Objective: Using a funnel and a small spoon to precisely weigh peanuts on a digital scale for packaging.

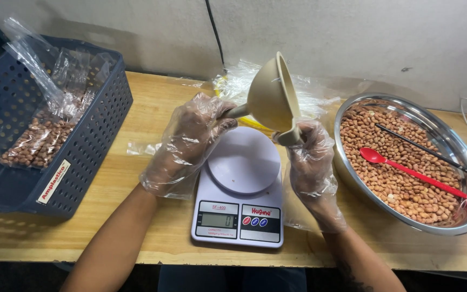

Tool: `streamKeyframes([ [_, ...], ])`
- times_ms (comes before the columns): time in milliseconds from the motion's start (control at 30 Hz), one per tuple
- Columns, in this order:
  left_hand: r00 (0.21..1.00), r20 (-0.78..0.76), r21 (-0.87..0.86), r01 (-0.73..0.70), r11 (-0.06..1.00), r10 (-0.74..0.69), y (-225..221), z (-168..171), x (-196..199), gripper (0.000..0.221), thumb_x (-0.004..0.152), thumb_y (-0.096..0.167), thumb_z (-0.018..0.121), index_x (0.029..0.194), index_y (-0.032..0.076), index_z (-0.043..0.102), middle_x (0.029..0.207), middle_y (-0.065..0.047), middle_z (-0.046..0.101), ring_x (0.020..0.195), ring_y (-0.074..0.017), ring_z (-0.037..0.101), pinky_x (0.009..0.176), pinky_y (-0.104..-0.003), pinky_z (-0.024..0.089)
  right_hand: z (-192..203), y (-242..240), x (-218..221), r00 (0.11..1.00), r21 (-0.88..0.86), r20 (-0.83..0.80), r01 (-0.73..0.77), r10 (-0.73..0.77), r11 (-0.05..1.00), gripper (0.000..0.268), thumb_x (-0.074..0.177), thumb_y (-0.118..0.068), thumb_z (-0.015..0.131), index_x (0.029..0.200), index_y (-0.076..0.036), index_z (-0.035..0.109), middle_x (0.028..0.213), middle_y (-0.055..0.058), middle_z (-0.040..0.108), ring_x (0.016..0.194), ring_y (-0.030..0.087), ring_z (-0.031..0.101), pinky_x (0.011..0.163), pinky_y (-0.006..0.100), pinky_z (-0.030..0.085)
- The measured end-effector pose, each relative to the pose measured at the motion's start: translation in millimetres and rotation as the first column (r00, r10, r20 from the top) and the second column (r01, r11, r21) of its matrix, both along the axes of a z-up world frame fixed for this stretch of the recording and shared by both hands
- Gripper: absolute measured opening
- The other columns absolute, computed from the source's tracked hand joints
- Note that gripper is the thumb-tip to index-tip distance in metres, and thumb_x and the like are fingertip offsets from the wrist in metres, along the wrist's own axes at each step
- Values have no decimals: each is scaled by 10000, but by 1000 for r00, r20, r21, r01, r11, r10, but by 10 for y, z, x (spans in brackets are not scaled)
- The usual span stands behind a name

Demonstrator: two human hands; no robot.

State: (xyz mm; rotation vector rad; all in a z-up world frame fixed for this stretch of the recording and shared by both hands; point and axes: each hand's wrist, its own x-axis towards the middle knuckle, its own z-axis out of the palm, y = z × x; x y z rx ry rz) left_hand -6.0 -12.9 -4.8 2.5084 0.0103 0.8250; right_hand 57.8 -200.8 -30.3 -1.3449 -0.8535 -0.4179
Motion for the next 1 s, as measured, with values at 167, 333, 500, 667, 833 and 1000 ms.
streamKeyframes([
  [167,920,366,553,-334,763,137,6,-112,89,282,692,359,769,624,170,571,529,-4,492,541,-185,508,585,-376,415,3,54,-169,990,-288,111,110,-81,951,129,761,-34,679,876,-8,627,838,178,673,827,348,671,692,378,553],
  [333,915,380,485,-321,813,134,469,-937,619,187,694,260,698,635,233,523,617,27,454,536,-165,516,508,-307,421,161,31,-142,854,-380,505,351,-127,856,99,800,-156,706,778,-74,656,813,97,667,741,277,663,671,359,542],
  [500,971,79,175,-234,956,224,671,-1448,907,106,787,185,579,721,108,549,612,-109,534,619,-364,622,533,-490,507,463,-236,-94,715,-375,670,558,-200,740,148,836,-134,681,967,-78,642,983,115,643,798,346,646,632,421,548],
  [667,941,131,395,-339,854,314,571,-1324,785,173,706,208,673,758,167,514,582,-40,438,570,-285,573,433,-388,499,602,-1104,348,744,-500,661,532,-95,684,77,934,-78,602,960,-55,671,883,105,665,838,342,643,752,419,509],
  [833,988,93,474,-154,867,124,119,-600,307,134,680,91,638,762,147,547,711,-39,510,616,-318,596,507,-440,509,571,-1614,338,863,-886,136,325,-486,330,150,932,-162,557,1016,-108,668,946,102,660,925,320,611,834,421,454],
  [1000,998,42,341,-60,938,49,143,-602,313,132,736,114,630,804,157,526,754,-38,532,676,-355,623,559,-489,521,157,-2031,714,817,-992,123,112,-563,-54,228,816,-259,650,1030,-203,706,1012,85,667,1053,283,594,871,403,464],
])
